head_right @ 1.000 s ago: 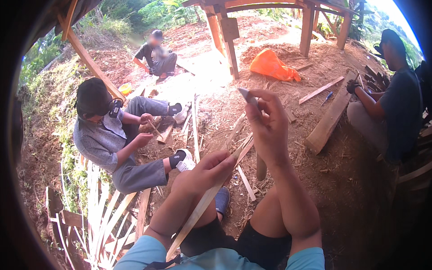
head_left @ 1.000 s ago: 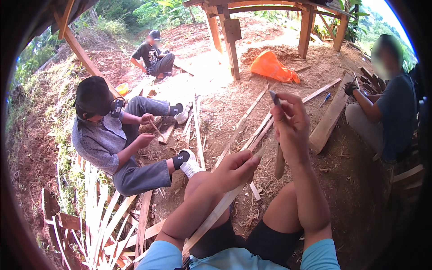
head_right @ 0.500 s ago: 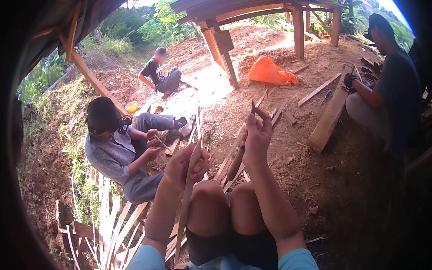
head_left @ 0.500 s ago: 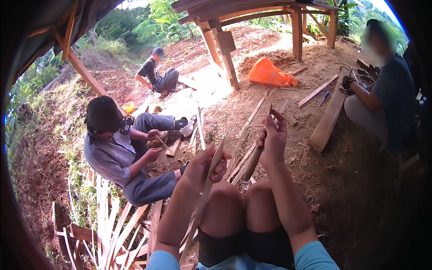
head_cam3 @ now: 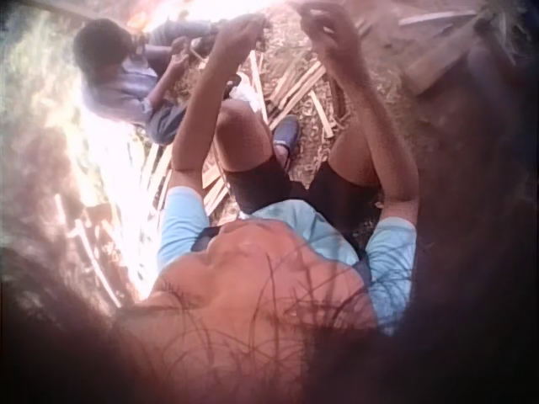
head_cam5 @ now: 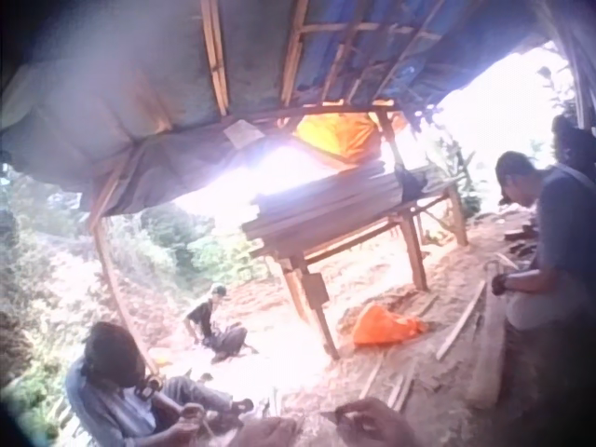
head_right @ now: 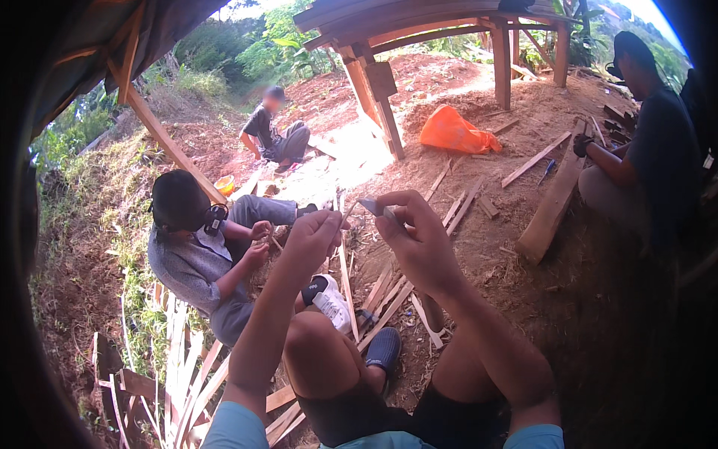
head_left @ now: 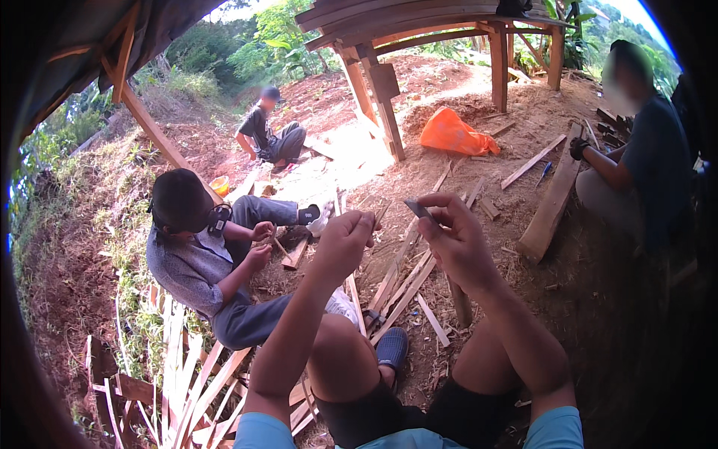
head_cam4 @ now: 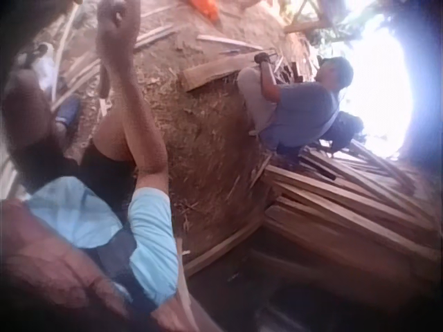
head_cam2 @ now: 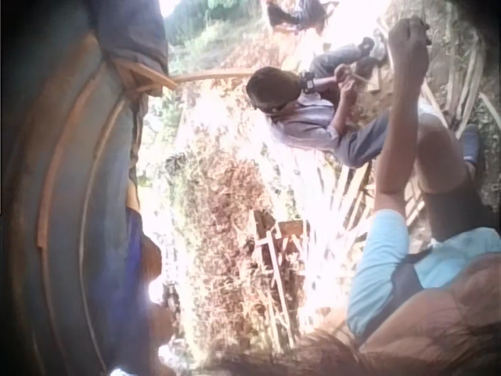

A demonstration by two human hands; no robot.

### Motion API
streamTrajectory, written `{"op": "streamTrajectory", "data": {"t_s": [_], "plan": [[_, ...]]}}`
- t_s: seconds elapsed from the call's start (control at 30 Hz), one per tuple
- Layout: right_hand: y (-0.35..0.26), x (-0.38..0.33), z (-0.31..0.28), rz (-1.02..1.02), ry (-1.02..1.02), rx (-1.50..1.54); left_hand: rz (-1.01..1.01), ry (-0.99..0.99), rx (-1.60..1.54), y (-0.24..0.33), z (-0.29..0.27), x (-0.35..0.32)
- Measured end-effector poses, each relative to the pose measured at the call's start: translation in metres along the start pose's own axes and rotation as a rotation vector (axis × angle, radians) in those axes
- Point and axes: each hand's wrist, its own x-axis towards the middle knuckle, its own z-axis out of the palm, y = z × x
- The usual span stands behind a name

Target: The person sits on the ground and uses a knife to shave thin strips from a piece of wood. They hold the wood in their left hand and the knife in their right, repeatedly scraping the blade along the wood's surface to create shavings.

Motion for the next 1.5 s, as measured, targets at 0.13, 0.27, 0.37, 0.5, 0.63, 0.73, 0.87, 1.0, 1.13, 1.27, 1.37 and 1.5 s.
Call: {"op": "streamTrajectory", "data": {"t_s": [0.13,0.27,0.37,0.5,0.63,0.73,0.87,1.0,1.13,1.27,1.37,1.5], "plan": [[-0.016,0.017,-0.004,0.139,-0.011,-0.068,0.084,0.159,0.264,-0.022,-0.014,0.035],[0.016,0.016,-0.011,0.212,0.061,-0.156,0.011,0.227,0.059,-0.032,-0.042,0.052],[0.027,0.012,-0.017,0.346,0.087,-0.139,0.017,0.306,-0.137,-0.022,-0.053,0.066],[0.023,0.021,-0.012,0.225,0.109,-0.269,0.06,0.255,-0.127,-0.035,-0.018,0.059],[0.035,0.021,-0.005,0.096,0.083,-0.378,0.246,0.355,0.142,-0.039,-0.02,0.07],[0.036,0.026,-0.003,0.109,0.099,-0.355,0.393,0.43,0.311,-0.007,-0.027,0.093],[0.045,0.035,-0.005,0.139,0.134,-0.244,0.473,0.457,0.509,0.061,-0.018,0.081],[0.043,0.048,0.003,0.125,0.211,-0.127,0.66,0.323,0.553,0.083,0.012,0.067],[0.042,0.048,0.006,0.082,0.27,-0.171,0.586,0.218,0.548,0.024,0.015,0.058],[0.041,0.042,0.001,0.075,0.249,-0.197,0.549,0.228,0.533,-0.015,-0.001,0.033],[0.048,0.041,0.007,0.08,0.248,-0.19,0.554,0.296,0.498,-0.021,-0.012,0.01],[0.051,0.042,0.013,0.094,0.246,-0.166,0.538,0.412,0.425,-0.014,-0.013,-0.004]]}}
